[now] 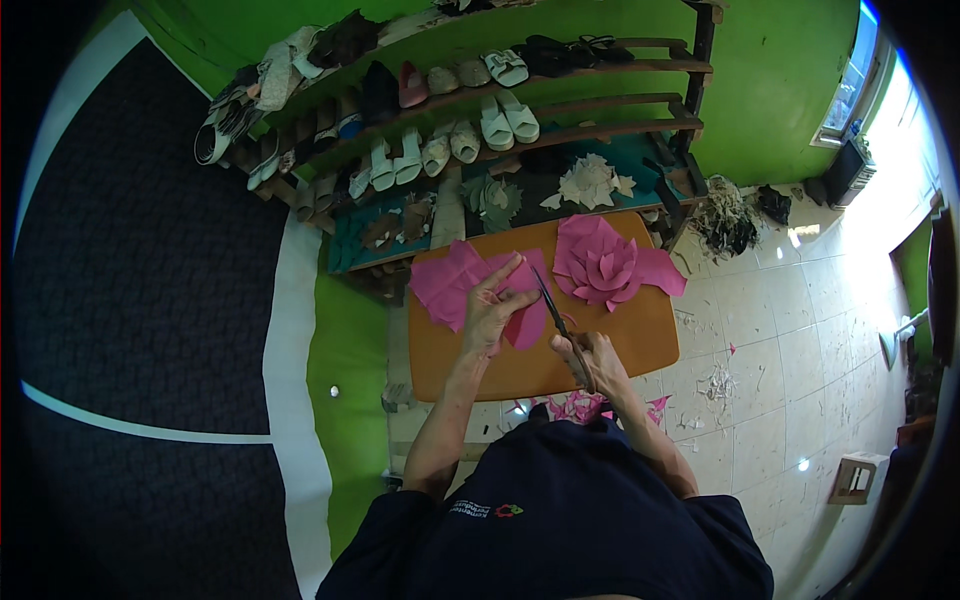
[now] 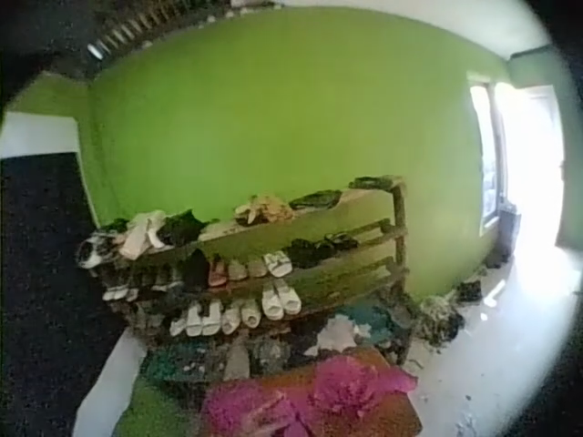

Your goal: Cutting pink fabric using a pair of scissors.

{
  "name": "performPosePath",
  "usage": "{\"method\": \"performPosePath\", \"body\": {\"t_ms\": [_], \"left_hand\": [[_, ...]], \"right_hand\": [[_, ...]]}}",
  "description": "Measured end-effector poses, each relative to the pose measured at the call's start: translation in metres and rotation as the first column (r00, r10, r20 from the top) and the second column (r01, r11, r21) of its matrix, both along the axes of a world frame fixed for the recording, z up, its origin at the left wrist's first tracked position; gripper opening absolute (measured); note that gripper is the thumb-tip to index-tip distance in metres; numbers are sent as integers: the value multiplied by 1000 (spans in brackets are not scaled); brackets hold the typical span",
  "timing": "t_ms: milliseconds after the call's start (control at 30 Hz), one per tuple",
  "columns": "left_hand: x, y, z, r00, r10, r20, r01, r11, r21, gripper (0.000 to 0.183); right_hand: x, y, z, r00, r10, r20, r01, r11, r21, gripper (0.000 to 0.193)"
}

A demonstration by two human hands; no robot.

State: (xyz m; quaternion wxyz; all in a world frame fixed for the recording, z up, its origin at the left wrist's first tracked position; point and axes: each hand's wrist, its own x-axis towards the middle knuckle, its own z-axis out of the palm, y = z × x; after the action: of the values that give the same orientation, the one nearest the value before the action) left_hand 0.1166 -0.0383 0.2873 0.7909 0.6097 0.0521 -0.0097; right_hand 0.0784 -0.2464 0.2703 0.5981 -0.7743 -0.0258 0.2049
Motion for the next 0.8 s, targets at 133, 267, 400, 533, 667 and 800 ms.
{"method": "performPosePath", "body": {"t_ms": [133, 267, 400, 533, 667, 800], "left_hand": [[-3, -11, 12, 1000, 4, 14, -4, 999, -51, 68], [-3, -15, 16, 1000, 21, 10, -20, 998, -66, 67], [-6, -15, 24, 1000, -16, 9, 16, 1000, -16, 67], [-4, -14, 17, 1000, -15, -12, 15, 999, -37, 69], [-3, -9, 13, 999, -37, -19, 37, 999, -11, 69], [-5, -7, 4, 1000, 8, 0, -8, 998, -56, 60]], "right_hand": [[4, 2, 1, 999, -11, 51, 12, 1000, -17, 73], [4, 3, 7, 1000, -15, 8, 16, 999, -39, 73], [4, 0, 14, 1000, -13, 16, 14, 997, -72, 74], [3, -2, 13, 998, -4, 68, 12, 992, -123, 75], [1, -3, 21, 999, -20, 46, 26, 992, -121, 75], [0, -2, 16, 1000, -30, 3, 30, 995, -100, 73]]}}
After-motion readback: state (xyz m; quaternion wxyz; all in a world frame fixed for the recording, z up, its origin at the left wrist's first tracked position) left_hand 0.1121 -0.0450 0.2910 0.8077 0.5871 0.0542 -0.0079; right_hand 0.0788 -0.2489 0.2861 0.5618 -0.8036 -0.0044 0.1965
